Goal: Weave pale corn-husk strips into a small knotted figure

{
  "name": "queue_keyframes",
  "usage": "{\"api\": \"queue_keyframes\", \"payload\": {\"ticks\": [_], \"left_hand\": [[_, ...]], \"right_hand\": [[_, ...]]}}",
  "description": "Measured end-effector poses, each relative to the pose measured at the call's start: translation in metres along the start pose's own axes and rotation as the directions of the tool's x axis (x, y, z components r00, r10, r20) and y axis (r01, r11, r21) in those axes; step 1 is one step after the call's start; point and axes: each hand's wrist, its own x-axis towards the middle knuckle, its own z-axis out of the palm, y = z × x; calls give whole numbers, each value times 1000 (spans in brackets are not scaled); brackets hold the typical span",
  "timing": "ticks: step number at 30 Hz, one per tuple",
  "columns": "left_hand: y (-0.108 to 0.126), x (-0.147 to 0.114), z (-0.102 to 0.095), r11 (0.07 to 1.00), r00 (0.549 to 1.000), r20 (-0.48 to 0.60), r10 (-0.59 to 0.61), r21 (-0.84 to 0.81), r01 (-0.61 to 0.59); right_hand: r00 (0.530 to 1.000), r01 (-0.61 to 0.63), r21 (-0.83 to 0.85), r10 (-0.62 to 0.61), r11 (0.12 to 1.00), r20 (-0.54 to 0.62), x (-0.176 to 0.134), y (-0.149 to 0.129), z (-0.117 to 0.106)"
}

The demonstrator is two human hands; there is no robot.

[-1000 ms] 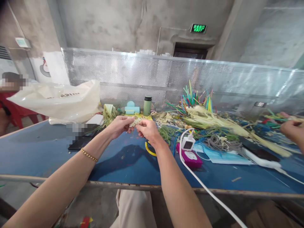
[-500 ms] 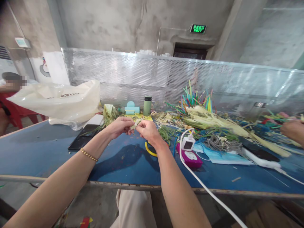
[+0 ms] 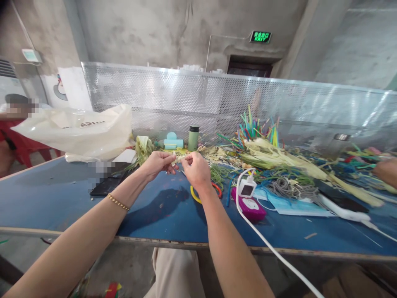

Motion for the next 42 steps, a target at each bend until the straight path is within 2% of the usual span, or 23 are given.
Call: {"api": "queue_keyframes", "payload": {"ticks": [2,6,9,14,18,27,31,33,36,39,42], "left_hand": [[-1,1,2,1000,998,-56,-6,-28,5],[-5,3,6,999,996,-80,42,-10,-43],[-10,4,9,996,994,-72,85,-1,-86],[-11,4,9,995,997,-78,9,-100,-17],[-5,1,8,988,996,-83,-31,-153,18],[5,-4,6,980,995,-89,-39,-196,21],[3,-3,5,978,997,-75,-24,-209,7],[2,-3,6,980,998,-54,-14,-198,3],[1,-4,9,985,1000,-4,-12,-175,11],[3,-6,12,987,999,43,-28,-155,35],[4,-8,12,990,996,71,-50,-130,59]], "right_hand": [[999,-1,-30,0,1000,-43,0,-1,2],[994,3,26,-6,1000,113,-1,-4,5],[989,-51,58,42,997,142,-1,-3,8],[984,-106,137,84,985,159,-2,0,9],[985,-103,96,88,990,148,-1,0,7],[979,-105,38,96,994,182,0,-3,3],[978,-166,182,139,969,153,2,2,3],[972,-228,314,193,922,137,3,3,3],[959,-275,492,203,826,197,2,0,2],[965,-256,554,174,792,197,1,-4,0],[966,-257,541,209,801,149,1,-4,-1]]}}
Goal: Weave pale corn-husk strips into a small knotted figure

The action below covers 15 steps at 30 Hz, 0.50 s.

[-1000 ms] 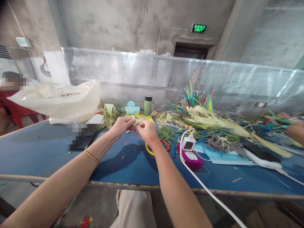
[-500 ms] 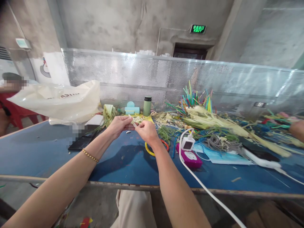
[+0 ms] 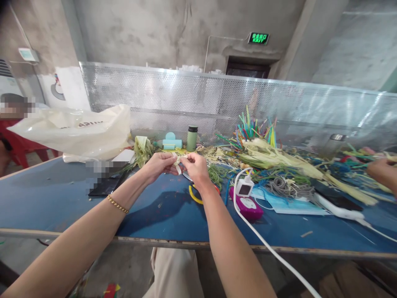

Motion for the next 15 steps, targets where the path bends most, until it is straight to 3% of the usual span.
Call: {"api": "queue_keyframes", "payload": {"ticks": [4,10,13,15], "left_hand": [[0,1,-1,1000,1000,13,-8,28,8],[-2,3,-3,998,1000,-4,12,54,-12],[-5,2,-4,992,998,57,13,125,-20],[-7,1,-5,984,992,128,-6,177,-17]], "right_hand": [[998,-3,-37,1,999,-67,1,1,-2],[998,-38,-30,37,999,-41,4,4,-2],[999,29,-80,-33,996,-43,5,7,-2],[997,62,-89,-59,994,44,5,7,-3]]}}
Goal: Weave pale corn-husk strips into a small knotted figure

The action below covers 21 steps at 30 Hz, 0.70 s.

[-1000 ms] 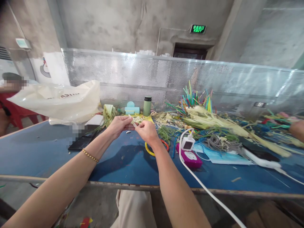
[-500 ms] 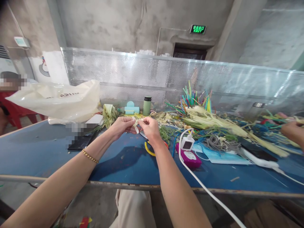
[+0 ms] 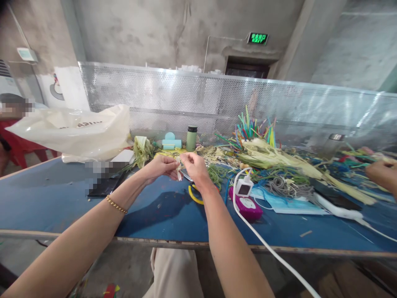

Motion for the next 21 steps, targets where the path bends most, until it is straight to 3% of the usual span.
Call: {"api": "queue_keyframes", "payload": {"ticks": [3,11,17,21], "left_hand": [[-1,-2,-1,999,997,79,-27,30,25],[4,-3,3,998,997,70,-45,-44,48],[-1,-2,7,985,989,17,144,88,-145],[-1,-2,10,978,989,44,144,145,-149]], "right_hand": [[996,-8,57,3,998,89,-1,0,0],[998,-50,155,44,987,44,1,1,-1],[995,-88,232,74,969,69,-1,-2,-1],[997,-81,211,75,974,34,-2,-2,1]]}}
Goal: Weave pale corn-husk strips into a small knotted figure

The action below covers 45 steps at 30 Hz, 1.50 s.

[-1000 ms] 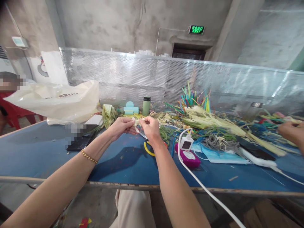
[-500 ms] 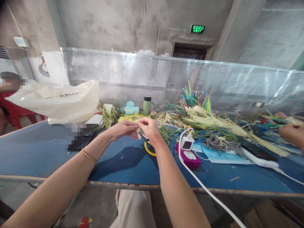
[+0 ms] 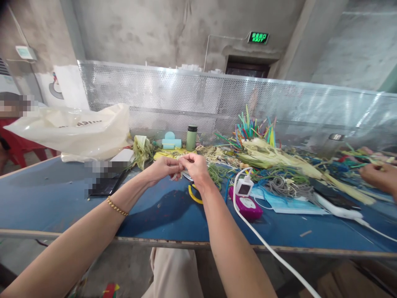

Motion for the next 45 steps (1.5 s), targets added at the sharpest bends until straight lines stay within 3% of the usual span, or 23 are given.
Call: {"api": "queue_keyframes", "payload": {"ticks": [3,7,14,18,25,31,45], "left_hand": [[1,-1,2,999,999,23,-34,40,33],[-1,-1,1,998,999,23,-45,42,44],[0,3,-10,956,986,41,-163,-241,168],[0,5,-14,961,988,9,-151,-231,149],[2,5,-9,983,983,-140,-119,-158,96],[6,3,-8,993,979,-193,-71,-110,50],[17,-1,-17,986,993,-112,-20,-167,1]], "right_hand": [[993,62,-77,-69,995,-91,0,1,2],[995,85,-131,-90,988,-33,1,3,3],[992,119,-256,-128,959,-19,9,14,-6],[994,105,-349,-110,931,5,7,12,-8],[998,9,-165,2,986,69,1,2,-3],[980,-72,-57,81,996,181,-4,-3,-2],[985,-81,152,56,985,165,-4,-9,-4]]}}
